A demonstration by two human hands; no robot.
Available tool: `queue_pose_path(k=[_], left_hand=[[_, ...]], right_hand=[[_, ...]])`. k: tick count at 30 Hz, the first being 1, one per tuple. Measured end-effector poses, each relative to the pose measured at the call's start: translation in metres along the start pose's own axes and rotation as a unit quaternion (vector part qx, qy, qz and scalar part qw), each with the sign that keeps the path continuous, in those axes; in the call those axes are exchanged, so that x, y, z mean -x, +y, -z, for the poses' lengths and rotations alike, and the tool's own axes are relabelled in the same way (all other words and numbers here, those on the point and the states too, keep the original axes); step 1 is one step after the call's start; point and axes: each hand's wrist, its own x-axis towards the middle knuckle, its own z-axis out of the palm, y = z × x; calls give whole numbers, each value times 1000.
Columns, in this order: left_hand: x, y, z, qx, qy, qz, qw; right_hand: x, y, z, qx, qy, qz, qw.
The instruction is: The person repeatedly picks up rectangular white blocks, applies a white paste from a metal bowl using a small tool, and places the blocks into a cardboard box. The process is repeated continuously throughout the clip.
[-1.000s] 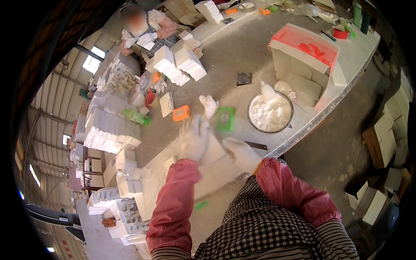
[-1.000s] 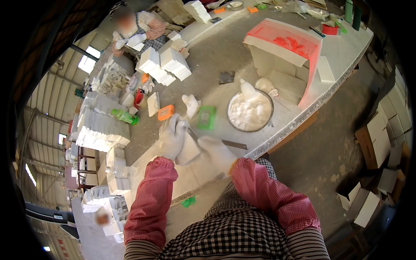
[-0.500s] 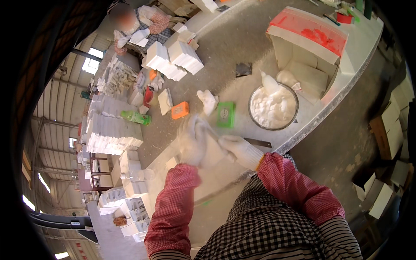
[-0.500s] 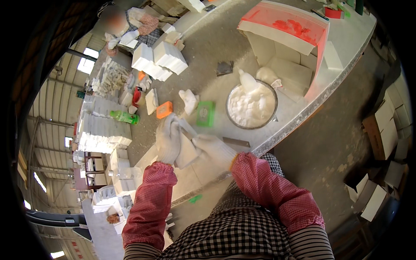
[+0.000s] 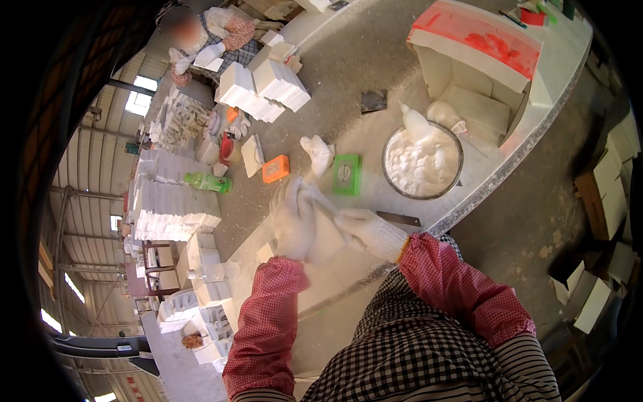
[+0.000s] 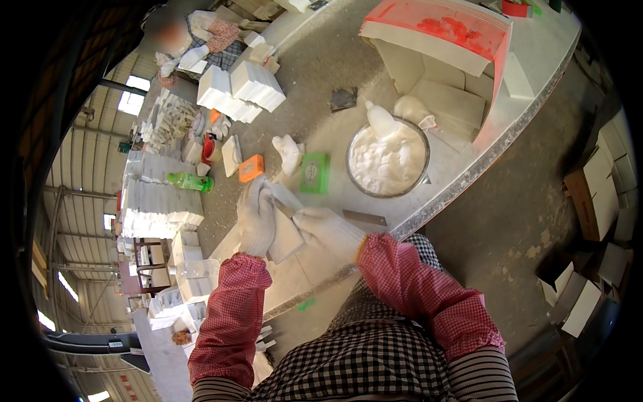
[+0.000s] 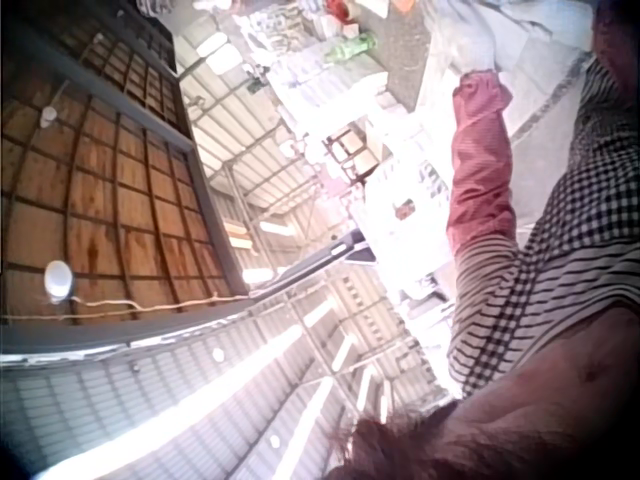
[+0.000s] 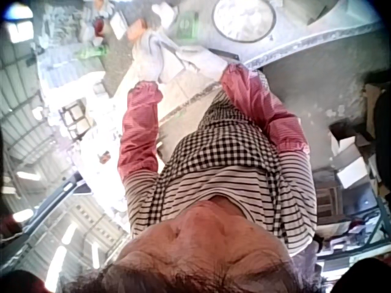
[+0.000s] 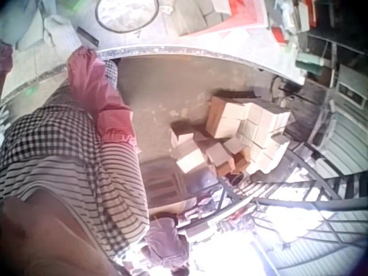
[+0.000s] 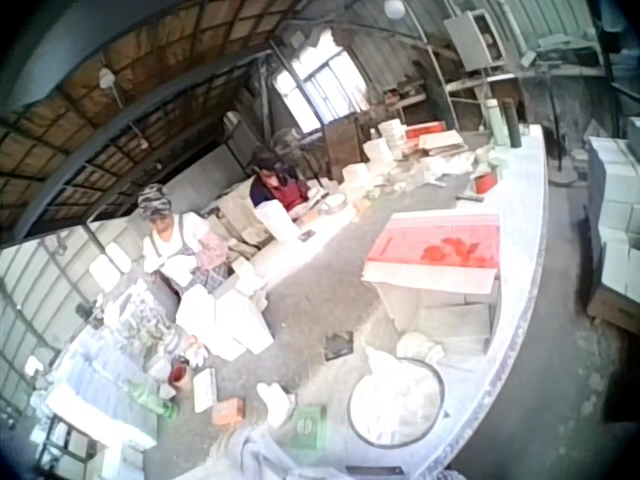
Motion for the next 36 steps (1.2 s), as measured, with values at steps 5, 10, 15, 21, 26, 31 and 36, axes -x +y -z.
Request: queue_pose_path(k=[5, 10, 15, 21, 26, 31, 36], left_hand=[[-1, 8, 4, -11, -11, -1, 1000], [0, 4, 3, -6, -10, -4, 1000], [0, -1, 1, -16, -1, -21, 1000], [0, 0, 2, -23, -4, -28, 999], [-2, 6, 4, 0, -23, 0, 1000], [1, -9, -2, -23, 8, -31, 999], [1, -5, 0, -26, 0, -17, 1000]], right_hand=[[3, -3, 4, 33, -6, -21, 999], [10, -1, 2, 11, 5, -32, 999], [27, 1, 11, 85, -16, -19, 996], [43, -3, 7, 50, 13, -11, 999], [3, -14, -4, -59, 63, -1, 996], [-11, -14, 3, 25, -6, -5, 1000], [-9, -8, 5, 42, -21, 15, 999]])
